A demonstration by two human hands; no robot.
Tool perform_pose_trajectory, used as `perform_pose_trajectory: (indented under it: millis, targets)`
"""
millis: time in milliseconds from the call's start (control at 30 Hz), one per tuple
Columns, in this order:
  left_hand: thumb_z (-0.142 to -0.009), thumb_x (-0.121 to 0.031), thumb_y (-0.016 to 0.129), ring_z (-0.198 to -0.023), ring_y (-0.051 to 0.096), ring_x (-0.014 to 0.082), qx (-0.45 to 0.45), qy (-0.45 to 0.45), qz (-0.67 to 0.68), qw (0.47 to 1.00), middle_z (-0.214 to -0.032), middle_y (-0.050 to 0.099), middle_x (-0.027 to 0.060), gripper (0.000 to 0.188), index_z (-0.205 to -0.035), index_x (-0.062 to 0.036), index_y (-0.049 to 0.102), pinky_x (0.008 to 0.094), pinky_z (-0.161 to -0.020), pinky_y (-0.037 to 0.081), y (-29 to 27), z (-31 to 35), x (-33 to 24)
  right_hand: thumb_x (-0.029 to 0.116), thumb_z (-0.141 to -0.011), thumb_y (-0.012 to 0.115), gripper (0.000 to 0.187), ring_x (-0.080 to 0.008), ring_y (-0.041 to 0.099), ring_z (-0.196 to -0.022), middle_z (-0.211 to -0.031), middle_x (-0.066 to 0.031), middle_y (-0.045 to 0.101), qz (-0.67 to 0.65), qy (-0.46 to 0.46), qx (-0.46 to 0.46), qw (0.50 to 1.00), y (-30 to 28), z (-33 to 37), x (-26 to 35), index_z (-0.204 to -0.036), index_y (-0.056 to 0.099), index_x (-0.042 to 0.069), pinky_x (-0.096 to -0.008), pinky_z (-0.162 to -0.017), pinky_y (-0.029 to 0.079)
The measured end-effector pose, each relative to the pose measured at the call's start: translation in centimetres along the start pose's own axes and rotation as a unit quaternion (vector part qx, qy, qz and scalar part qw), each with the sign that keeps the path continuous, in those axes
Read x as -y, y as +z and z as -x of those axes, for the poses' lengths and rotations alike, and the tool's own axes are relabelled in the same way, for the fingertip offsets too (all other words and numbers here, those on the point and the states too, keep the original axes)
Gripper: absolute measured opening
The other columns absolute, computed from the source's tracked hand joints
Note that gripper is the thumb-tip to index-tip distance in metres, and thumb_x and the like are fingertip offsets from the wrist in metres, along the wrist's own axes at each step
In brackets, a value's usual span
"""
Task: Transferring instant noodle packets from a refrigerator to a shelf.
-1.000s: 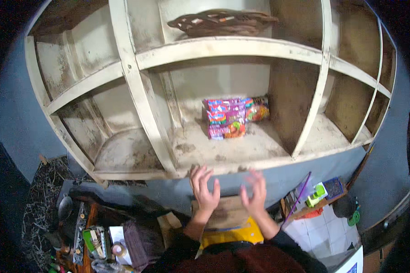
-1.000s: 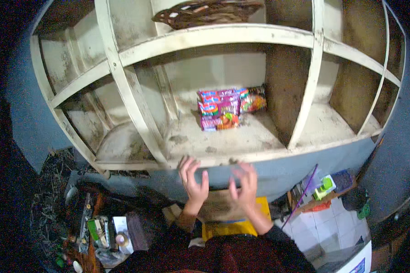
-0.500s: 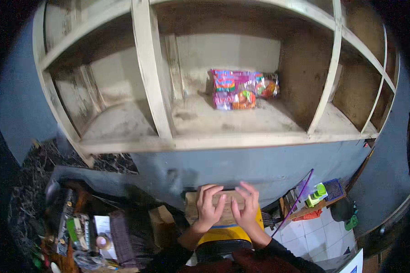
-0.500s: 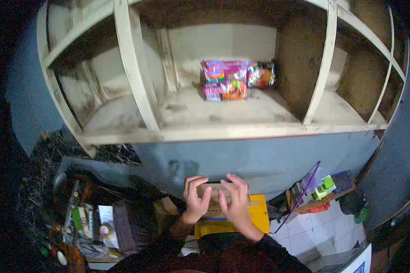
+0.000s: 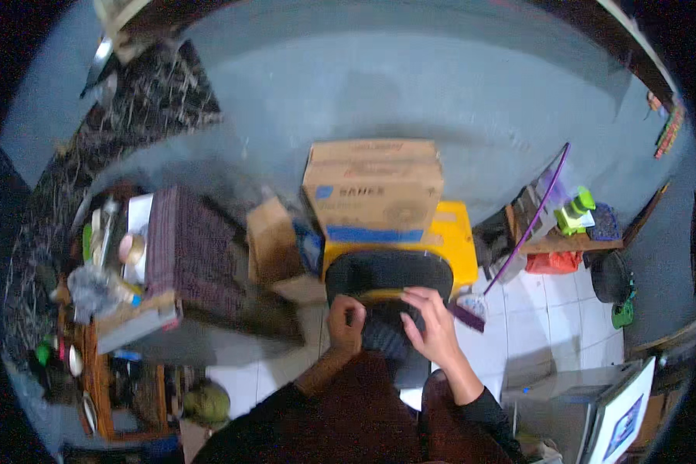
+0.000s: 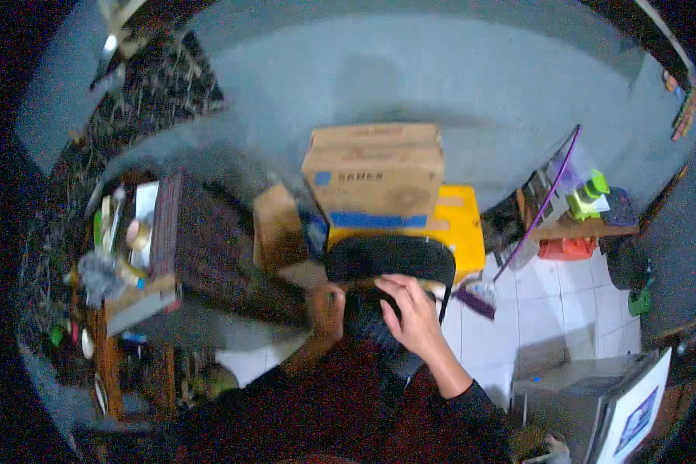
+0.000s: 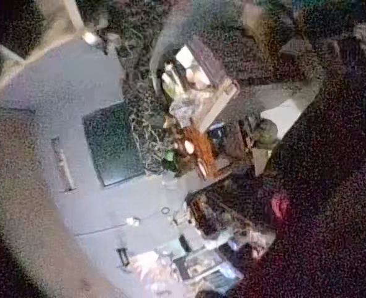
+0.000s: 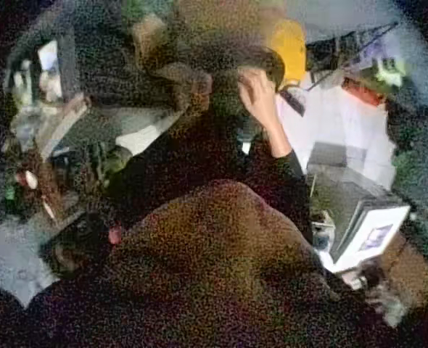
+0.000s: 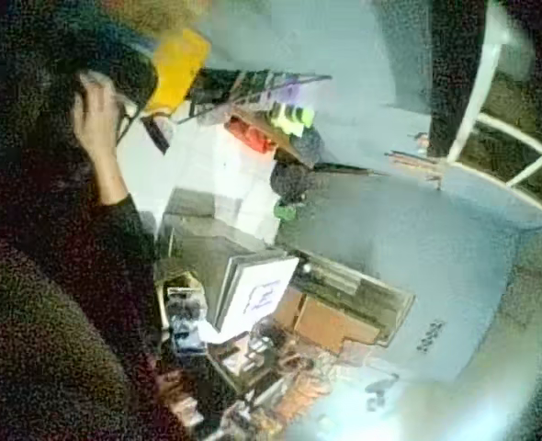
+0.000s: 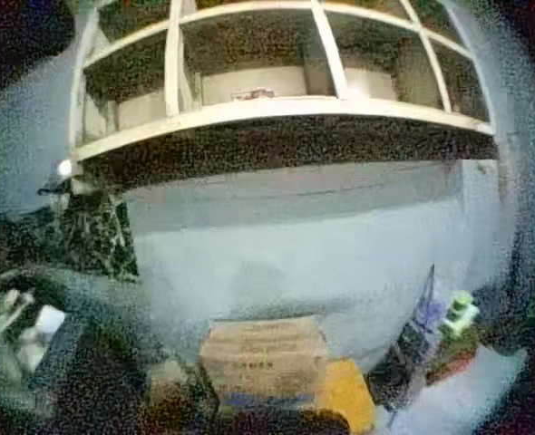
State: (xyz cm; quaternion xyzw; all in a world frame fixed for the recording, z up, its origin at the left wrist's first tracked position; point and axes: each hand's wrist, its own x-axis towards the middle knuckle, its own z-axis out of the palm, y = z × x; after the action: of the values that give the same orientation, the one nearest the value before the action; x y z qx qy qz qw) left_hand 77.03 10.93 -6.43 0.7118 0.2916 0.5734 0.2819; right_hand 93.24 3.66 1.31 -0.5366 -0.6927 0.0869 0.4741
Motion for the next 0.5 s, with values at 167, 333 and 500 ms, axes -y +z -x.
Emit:
perform_pose_trajectory:
  millis: [167, 333, 500]
  targets:
    - [-0.084, -0.017, 0.045, -0.07, 0.049, 0.0248, 0.054, 0.03, -0.184, 0.981, -0.077, 0.049, 0.0122, 0.016, -0.082, -0.0024, 0.05, 0.0343, -0.067, 0.038, -10.0, 5.5, -2.7, 0.001, -0.07, 0.059, 0.032, -0.0307, 0.054, -0.089, -0.097, -0.0139, 0.055, -0.018, -0.019, 0.049, 0.998, 0.2, 3.8, 3.9, -0.1, 0.051, 0.004, -0.0342, -0.075, 0.045]
    - [-0.081, -0.014, 0.047, -0.072, 0.048, 0.0237, -0.135, -0.092, -0.091, 0.982, -0.08, 0.05, 0.0112, 0.011, -0.083, -0.0031, 0.051, 0.0342, -0.07, 0.038, -14.8, 8.5, -5.2, -0.004, -0.07, 0.057, 0.036, -0.023, 0.057, -0.082, -0.095, -0.0138, 0.054, -0.124, 0.135, 0.109, 0.977, 5.9, 7.0, 6.7, -0.105, 0.049, 0.003, -0.0304, -0.072, 0.045]
    - [-0.078, -0.012, 0.051, -0.078, 0.049, 0.0284, -0.185, -0.043, -0.242, 0.952, -0.083, 0.051, 0.0135, 0.011, -0.083, -0.0024, 0.051, 0.0373, -0.074, 0.036, -23.7, 11.3, -6.1, 0.001, -0.071, 0.059, 0.035, -0.0233, 0.057, -0.077, -0.091, -0.0118, 0.054, -0.148, 0.064, 0.215, 0.963, 12.8, 6.5, 12.7, -0.105, 0.05, 0.006, -0.0292, -0.07, 0.046]
